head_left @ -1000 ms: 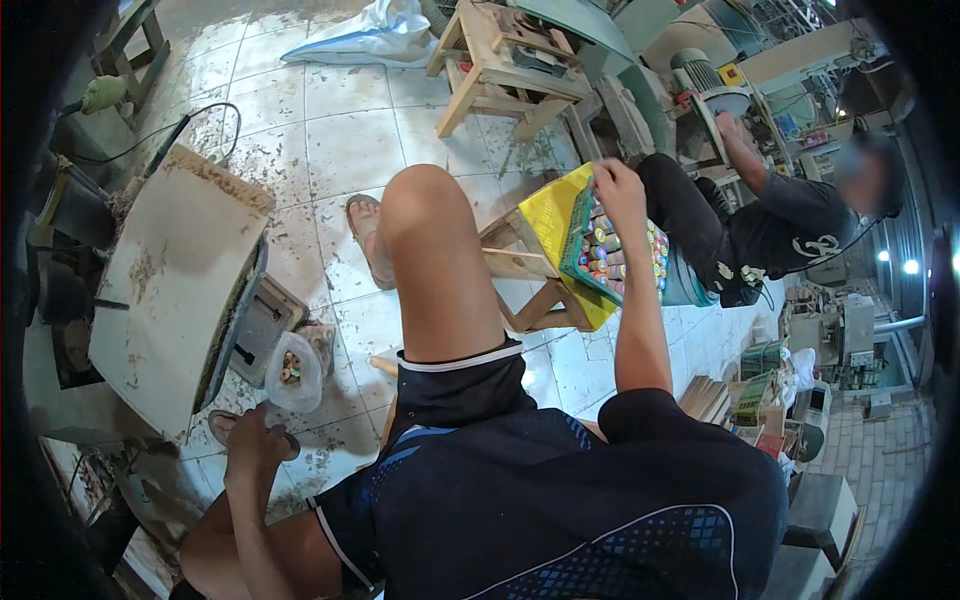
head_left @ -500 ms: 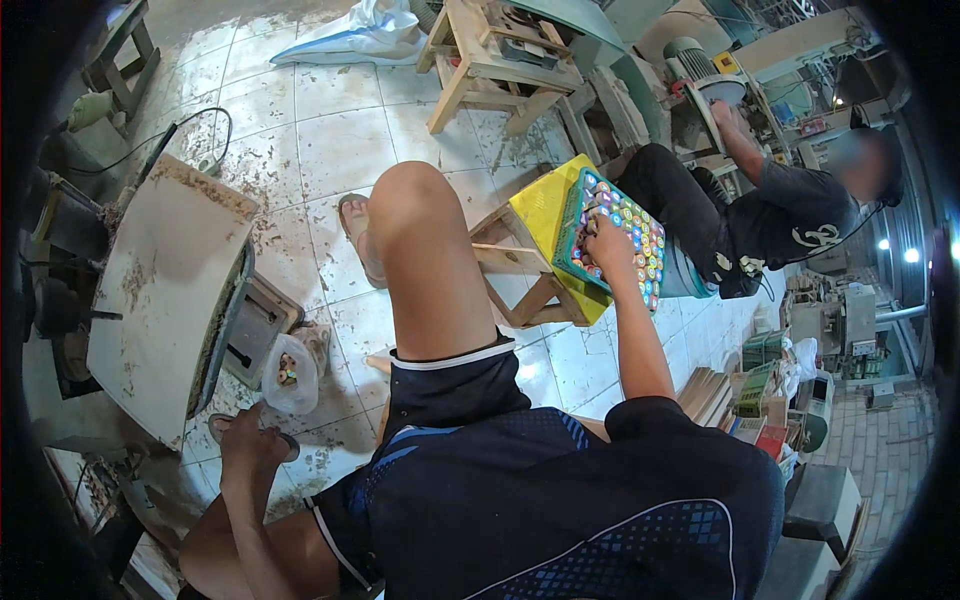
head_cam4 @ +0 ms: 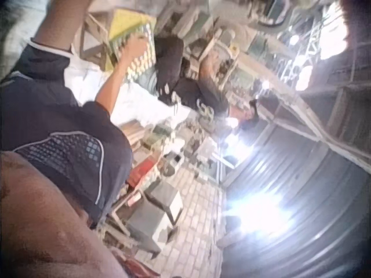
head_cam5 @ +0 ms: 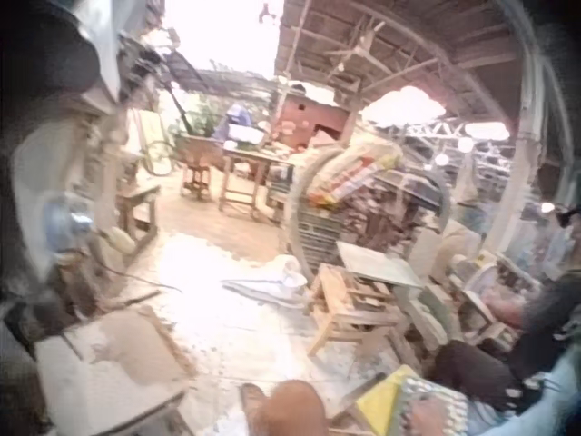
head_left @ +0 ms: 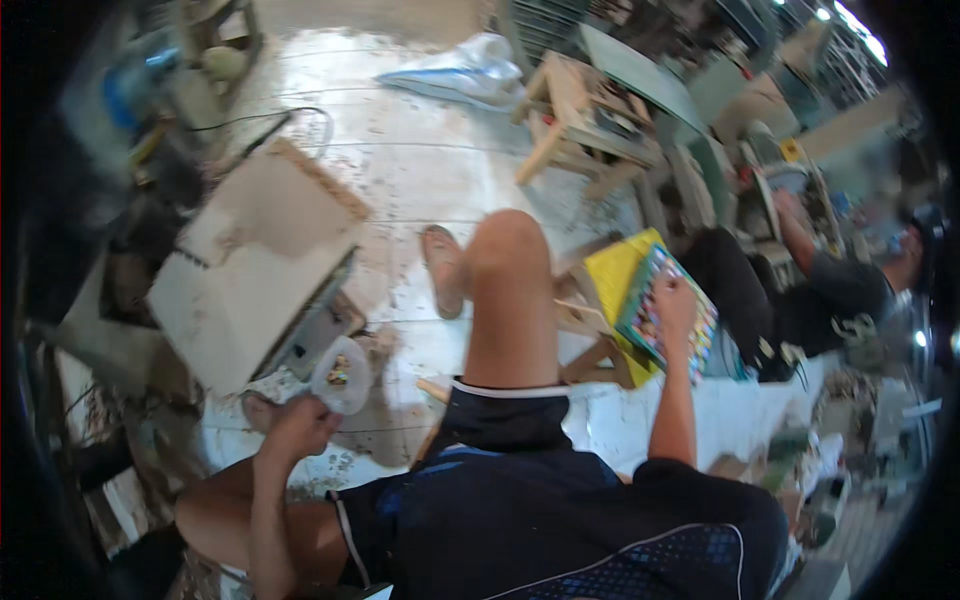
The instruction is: Drilling holes into small circular wooden components using an industrial drill press in a workshop environment.
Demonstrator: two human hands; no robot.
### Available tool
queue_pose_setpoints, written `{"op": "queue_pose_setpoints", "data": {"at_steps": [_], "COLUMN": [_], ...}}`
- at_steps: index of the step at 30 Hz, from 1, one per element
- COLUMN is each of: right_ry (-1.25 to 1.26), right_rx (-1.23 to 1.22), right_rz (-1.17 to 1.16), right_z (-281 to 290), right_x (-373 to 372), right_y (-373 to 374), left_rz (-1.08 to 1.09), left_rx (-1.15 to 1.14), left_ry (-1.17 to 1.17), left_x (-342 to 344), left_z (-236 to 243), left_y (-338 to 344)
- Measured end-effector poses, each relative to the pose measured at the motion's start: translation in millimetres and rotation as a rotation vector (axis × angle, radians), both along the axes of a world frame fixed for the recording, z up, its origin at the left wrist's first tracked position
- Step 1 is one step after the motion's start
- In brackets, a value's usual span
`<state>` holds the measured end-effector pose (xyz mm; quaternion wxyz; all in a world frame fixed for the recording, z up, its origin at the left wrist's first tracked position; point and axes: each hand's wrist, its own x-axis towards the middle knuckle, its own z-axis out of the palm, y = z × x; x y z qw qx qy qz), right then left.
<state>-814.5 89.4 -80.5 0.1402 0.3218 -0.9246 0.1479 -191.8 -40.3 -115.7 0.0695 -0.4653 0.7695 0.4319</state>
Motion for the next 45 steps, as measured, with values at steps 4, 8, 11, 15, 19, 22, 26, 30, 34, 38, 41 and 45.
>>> {"op": "queue_pose_setpoints", "data": {"at_steps": [4,8,11,15,19,22,26,30,34,38,41,45], "right_ry": [-0.427,-0.827,-0.880,-1.278,-1.637,-1.763,-1.724,-1.655,-1.517,-1.089,-1.234,-1.319], "right_rx": [-0.407,-0.362,-0.086,0.174,0.261,0.283,0.269,0.246,0.234,0.111,0.001,-0.143], "right_rz": [0.529,0.988,1.474,1.615,1.520,1.418,1.418,1.435,1.523,1.458,1.346,1.300], "right_z": [52,89,103,92,73,60,52,53,59,72,82,88], "right_x": [64,184,287,393,428,429,428,430,429,423,414,397], "right_y": [-70,-144,-200,-225,-234,-234,-233,-230,-234,-252,-267,-284], "left_rz": [0.039,0.097,0.258,0.283,0.410,0.409,0.474,0.568,0.698,0.831,0.810,0.912], "left_rx": [0.183,-0.538,-0.910,-1.130,-1.109,-1.160,-1.038,-0.888,-0.749,-0.723,-0.827,-0.815], "left_ry": [0.454,0.593,0.631,0.693,0.558,0.501,0.478,0.632,0.703,0.610,0.482,0.514], "left_x": [-13,-19,-14,-5,12,15,10,9,6,10,15,20], "left_z": [41,71,87,96,94,92,87,78,64,59,57,57], "left_y": [-6,-7,-9,-21,-28,-30,-31,-32,-38,-52,-59,-62]}}
